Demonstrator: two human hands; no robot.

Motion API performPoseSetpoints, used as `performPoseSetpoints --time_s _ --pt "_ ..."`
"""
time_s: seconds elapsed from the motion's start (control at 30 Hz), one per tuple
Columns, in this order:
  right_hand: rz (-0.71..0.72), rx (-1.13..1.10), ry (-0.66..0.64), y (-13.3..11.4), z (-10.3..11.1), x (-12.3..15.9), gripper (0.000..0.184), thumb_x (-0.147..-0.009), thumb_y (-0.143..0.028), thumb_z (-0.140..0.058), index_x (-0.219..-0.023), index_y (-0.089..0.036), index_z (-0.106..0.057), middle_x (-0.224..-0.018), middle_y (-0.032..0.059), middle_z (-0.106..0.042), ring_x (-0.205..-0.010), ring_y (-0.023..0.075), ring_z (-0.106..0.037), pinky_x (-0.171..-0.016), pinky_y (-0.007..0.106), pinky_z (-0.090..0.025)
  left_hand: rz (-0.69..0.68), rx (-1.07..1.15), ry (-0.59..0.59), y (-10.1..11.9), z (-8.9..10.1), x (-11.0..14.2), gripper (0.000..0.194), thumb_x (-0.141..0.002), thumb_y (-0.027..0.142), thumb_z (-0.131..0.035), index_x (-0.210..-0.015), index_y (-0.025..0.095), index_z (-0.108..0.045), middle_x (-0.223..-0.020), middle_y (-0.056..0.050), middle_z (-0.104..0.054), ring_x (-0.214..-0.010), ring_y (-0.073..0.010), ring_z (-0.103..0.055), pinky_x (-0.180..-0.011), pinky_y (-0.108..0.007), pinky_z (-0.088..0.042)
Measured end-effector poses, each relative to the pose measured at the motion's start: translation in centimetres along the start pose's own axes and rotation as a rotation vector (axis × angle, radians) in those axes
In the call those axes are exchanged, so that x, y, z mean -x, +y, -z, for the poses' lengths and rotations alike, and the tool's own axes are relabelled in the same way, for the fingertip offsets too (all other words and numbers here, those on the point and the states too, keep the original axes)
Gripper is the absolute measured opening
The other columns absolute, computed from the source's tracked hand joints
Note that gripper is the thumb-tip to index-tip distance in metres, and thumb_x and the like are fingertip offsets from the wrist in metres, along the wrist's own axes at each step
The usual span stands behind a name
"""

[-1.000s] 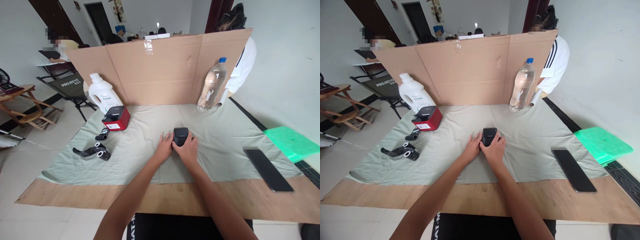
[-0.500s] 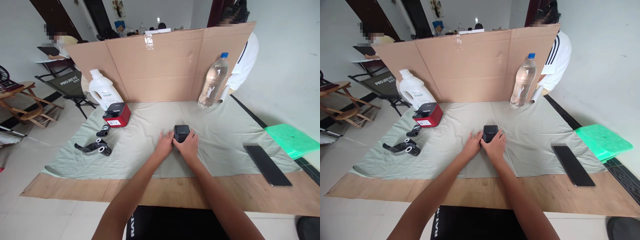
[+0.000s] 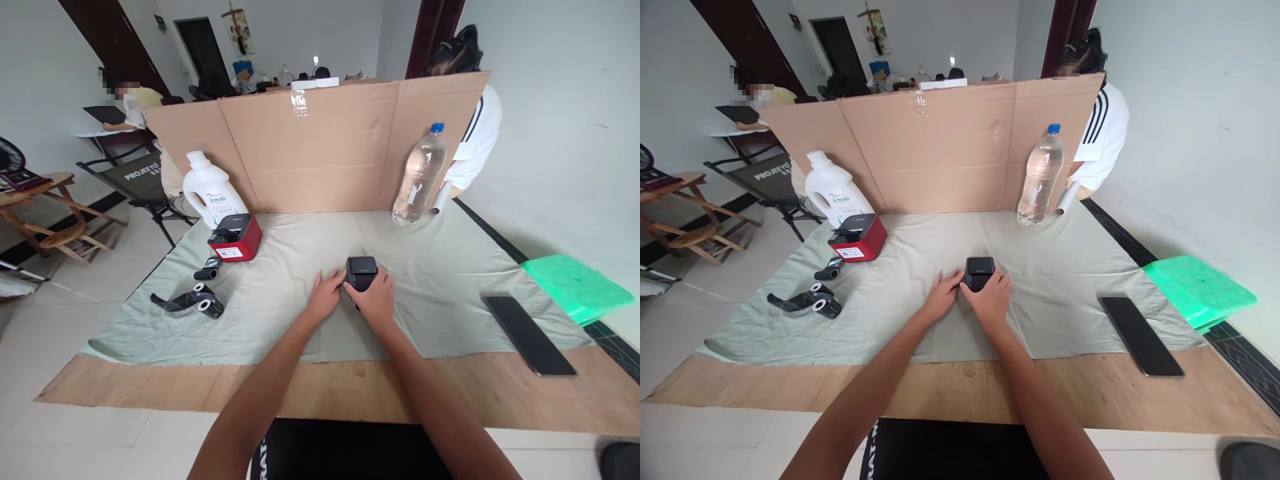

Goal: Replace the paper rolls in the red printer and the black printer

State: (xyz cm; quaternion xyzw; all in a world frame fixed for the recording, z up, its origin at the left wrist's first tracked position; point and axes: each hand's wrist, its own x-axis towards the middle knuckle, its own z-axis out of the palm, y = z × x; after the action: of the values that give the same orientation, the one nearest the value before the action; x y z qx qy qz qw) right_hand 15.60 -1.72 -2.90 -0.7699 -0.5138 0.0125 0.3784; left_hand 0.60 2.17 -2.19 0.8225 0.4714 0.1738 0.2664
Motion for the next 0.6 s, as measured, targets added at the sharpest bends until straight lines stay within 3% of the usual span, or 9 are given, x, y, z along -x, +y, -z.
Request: performPoseSetpoints --time_s 0.27,0.37,0.5,0.6 --pt "-0.044 -0.356 0.052 1.0 0.7 -1.1 0.056 -0.091 -0.055 -0.046 -0.122 -0.015 -0.07 -0.119 0.016 -0.058 -0.115 0.0319 -0.051 -0.11 0.052 -0.034 0.003 0.054 -0.036 -0.4 0.5 0.0 0.069 -0.092 0.016 -0.036 -0.161 0.025 -0.034 -0.163 -0.001 -0.041 -0.156 -0.0145 -0.029 -0.131 -0.051 0.004" --pt "-0.047 -0.44 -0.026 1.7 0.9 -2.9 0.054 -0.096 -0.045 -0.033 -0.125 -0.02 -0.072 -0.121 0.0129 -0.06 -0.115 0.0278 -0.052 -0.111 0.048 -0.033 -0.004 0.041 -0.031 -0.5 0.3 0.1 0.069 -0.092 0.016 -0.036 -0.16 0.028 -0.034 -0.162 0.001 -0.041 -0.156 -0.0137 -0.029 -0.131 -0.051 0.003" --pt "-0.068 -0.345 -0.151 2.6 0.9 -6.4 0.055 -0.098 -0.035 -0.028 -0.136 -0.022 -0.067 -0.132 0.0119 -0.059 -0.12 0.0267 -0.051 -0.109 0.044 -0.036 -0.024 0.021 -0.018 -0.5 0.3 0.2 0.069 -0.093 0.017 -0.036 -0.161 0.028 -0.033 -0.162 0.001 -0.043 -0.155 -0.0143 -0.031 -0.131 -0.054 0.001" --pt "0.057 -0.22 -0.291 2.9 1.0 -8.7 0.054 -0.1 -0.032 -0.028 -0.137 -0.023 -0.066 -0.131 0.011 -0.061 -0.122 0.0254 -0.053 -0.109 0.042 -0.037 -0.027 0.005 -0.019 -0.5 0.3 0.3 0.068 -0.094 0.017 -0.035 -0.161 0.028 -0.032 -0.161 0.0 -0.044 -0.155 -0.0145 -0.031 -0.131 -0.054 0.0"
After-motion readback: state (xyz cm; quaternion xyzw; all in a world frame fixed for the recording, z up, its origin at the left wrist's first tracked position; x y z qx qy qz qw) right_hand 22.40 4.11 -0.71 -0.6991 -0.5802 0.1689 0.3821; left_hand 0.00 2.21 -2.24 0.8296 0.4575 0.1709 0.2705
